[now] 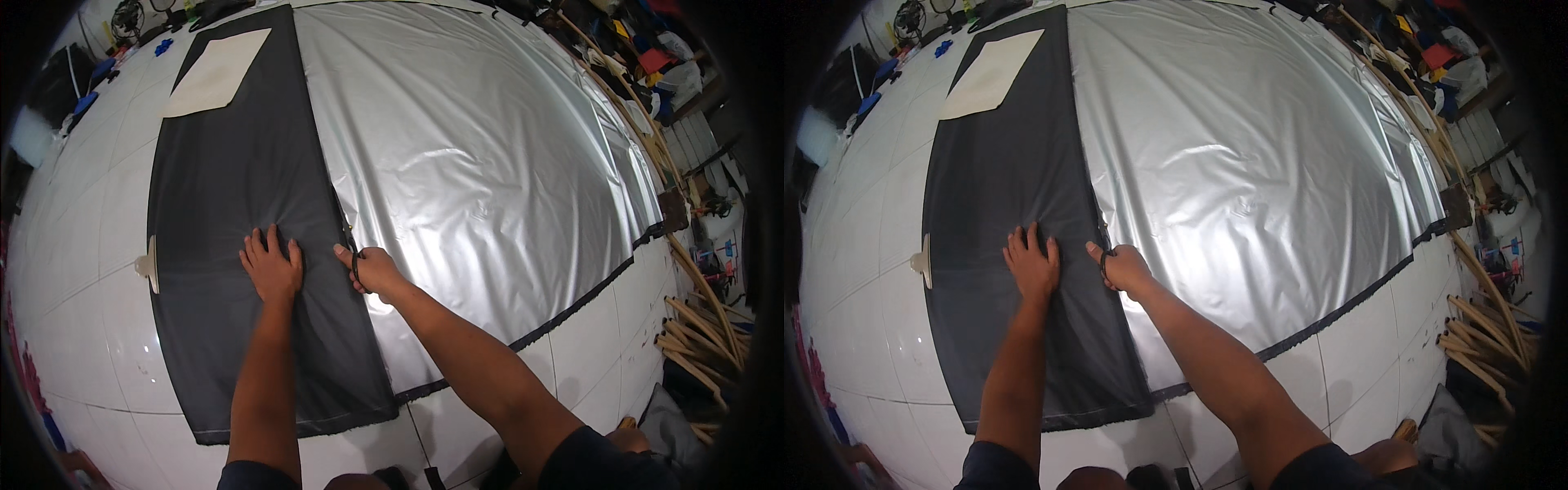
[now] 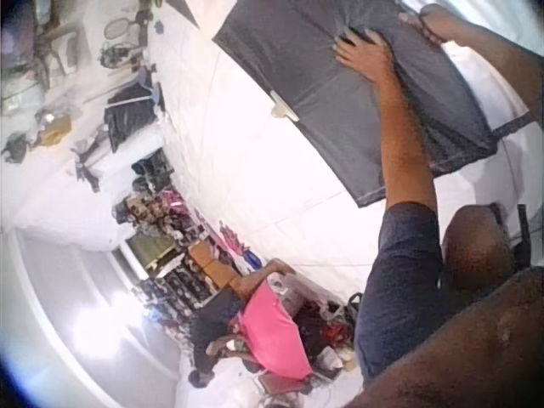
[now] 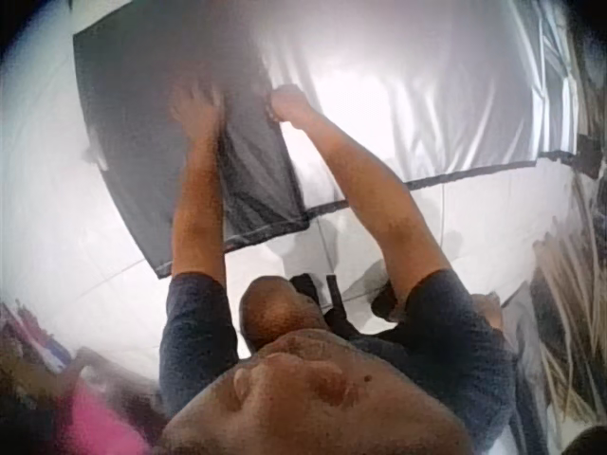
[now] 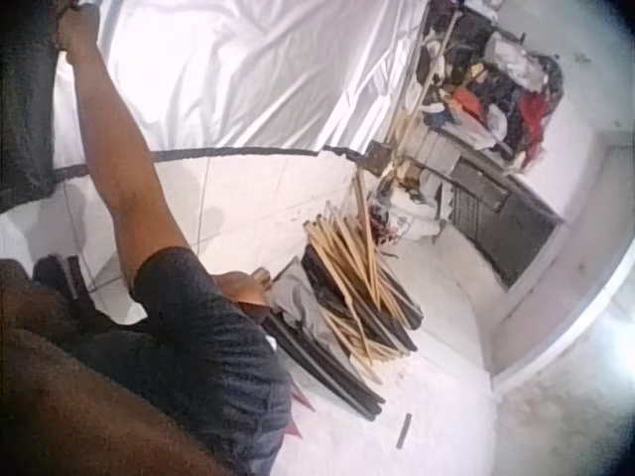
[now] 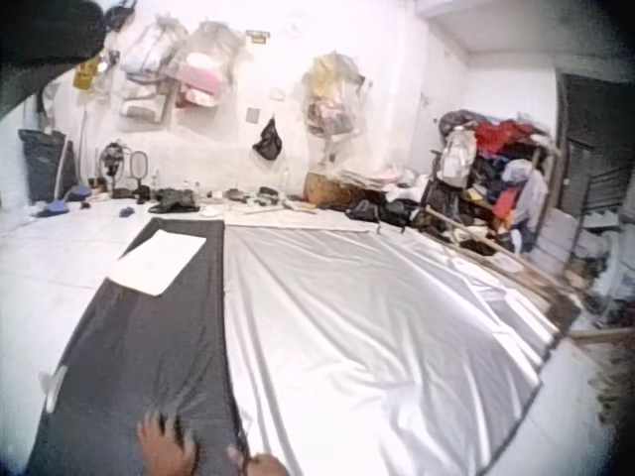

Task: The person cuts a strip of black fabric using shears and then aligns the strip along the edge of a large silver sheet on the floor.

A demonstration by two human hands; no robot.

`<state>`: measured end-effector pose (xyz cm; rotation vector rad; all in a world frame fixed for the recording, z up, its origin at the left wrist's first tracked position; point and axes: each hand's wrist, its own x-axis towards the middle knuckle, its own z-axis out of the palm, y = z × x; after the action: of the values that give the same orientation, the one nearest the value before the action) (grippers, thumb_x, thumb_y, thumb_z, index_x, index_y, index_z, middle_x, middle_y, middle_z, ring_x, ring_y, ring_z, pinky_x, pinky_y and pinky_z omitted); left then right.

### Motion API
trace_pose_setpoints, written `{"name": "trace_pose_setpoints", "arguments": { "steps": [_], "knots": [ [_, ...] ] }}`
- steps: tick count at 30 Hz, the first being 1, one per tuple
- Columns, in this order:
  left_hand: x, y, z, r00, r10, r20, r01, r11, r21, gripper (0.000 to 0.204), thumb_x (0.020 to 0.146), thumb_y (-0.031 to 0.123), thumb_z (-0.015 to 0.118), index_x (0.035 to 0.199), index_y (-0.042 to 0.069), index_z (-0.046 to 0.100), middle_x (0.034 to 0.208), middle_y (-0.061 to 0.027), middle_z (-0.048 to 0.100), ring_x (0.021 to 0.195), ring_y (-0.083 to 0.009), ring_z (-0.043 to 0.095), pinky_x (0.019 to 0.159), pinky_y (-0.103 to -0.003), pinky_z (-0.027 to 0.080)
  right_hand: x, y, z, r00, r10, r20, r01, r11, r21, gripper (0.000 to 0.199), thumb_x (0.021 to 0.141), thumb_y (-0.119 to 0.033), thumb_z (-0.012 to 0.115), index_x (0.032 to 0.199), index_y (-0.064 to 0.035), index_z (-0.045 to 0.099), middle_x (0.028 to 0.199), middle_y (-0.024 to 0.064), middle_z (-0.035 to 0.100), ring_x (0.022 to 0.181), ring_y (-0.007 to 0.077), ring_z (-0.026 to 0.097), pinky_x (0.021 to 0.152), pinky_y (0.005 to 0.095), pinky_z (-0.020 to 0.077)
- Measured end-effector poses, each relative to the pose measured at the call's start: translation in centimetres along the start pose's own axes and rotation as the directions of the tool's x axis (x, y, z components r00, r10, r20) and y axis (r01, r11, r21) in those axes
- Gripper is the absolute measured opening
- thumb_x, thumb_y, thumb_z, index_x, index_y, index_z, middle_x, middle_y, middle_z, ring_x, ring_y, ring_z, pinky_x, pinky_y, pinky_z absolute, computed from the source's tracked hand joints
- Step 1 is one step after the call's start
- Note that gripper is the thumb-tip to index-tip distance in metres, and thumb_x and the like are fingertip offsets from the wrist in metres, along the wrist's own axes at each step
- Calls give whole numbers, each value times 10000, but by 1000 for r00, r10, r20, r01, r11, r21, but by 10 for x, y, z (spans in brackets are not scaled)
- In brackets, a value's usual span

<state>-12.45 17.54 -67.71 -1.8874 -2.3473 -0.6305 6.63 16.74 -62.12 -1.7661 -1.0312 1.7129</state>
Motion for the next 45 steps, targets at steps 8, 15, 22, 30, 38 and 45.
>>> {"name": "trace_pose_setpoints", "arguments": {
  "steps": [8, 15, 22, 30, 38, 45],
  "knots": [
    [14, 8, -17, 992, -22, 124, 18, 999, 34, 674, 884, 518, 512, 1433, 139, 419, 1503, -225, 290, 1410, -401, 227, 1154, -537, 127, 53, -46, 4, 999, 24, 28, -25, 998, 50, 532, 842, -532, 675, 733, -33, 527, 605, 41, 505, 476, 119, 496, 430, 271, 406],
    [26, 9, -17, 968, -57, 246, 54, 998, 21, 713, 880, 525, 500, 1459, 130, 370, 1529, -239, 230, 1428, -414, 171, 1158, -548, 84, 115, -92, 4, 1000, -16, 0, 15, 999, 39, 533, 844, -526, 676, 708, -34, 523, 595, 45, 504, 466, 128, 487, 432, 281, 405],
    [36, 10, -24, 947, -77, 311, 86, 996, -17, 715, 856, 477, 541, 1455, 123, 376, 1523, -259, 227, 1420, -442, 167, 1141, -582, 93, 180, -149, -2, 999, 9, 34, -9, 1000, 4, 546, 834, -547, 676, 703, -39, 528, 599, 52, 517, 484, 133, 498, 446, 280, 411],
    [40, 4, -13, 957, -53, 284, 47, 999, 27, 716, 846, 499, 530, 1416, 78, 431, 1492, -288, 270, 1387, -485, 221, 1105, -633, 148, 264, -209, 2, 998, -49, -25, 48, 998, -51, 613, 820, -580, 669, 612, -16, 547, 542, 87, 537, 460, 178, 533, 471, 322, 434],
    [42, 3, -12, 912, -90, 400, 63, 995, 81, 706, 817, 513, 573, 1352, 61, 483, 1466, -294, 286, 1375, -480, 228, 1102, -611, 163, 354, -264, -7, 999, -52, -9, 53, 998, 30, 547, 808, -536, 709, 774, -14, 545, 642, 54, 536, 509, 131, 511, 459, 286, 427],
    [254, 19, 32, 995, -101, -4, 97, 960, -264, 416, 842, 243, 661, 1151, -10, 547, 1150, -265, 501, 1073, -430, 478, 914, -509, 380, 363, -270, -7, 997, -61, -41, 62, 998, 26, 568, 827, -533, 686, 638, -9, 572, 550, 74, 554, 463, 157, 533, 469, 306, 434]
  ]
}}
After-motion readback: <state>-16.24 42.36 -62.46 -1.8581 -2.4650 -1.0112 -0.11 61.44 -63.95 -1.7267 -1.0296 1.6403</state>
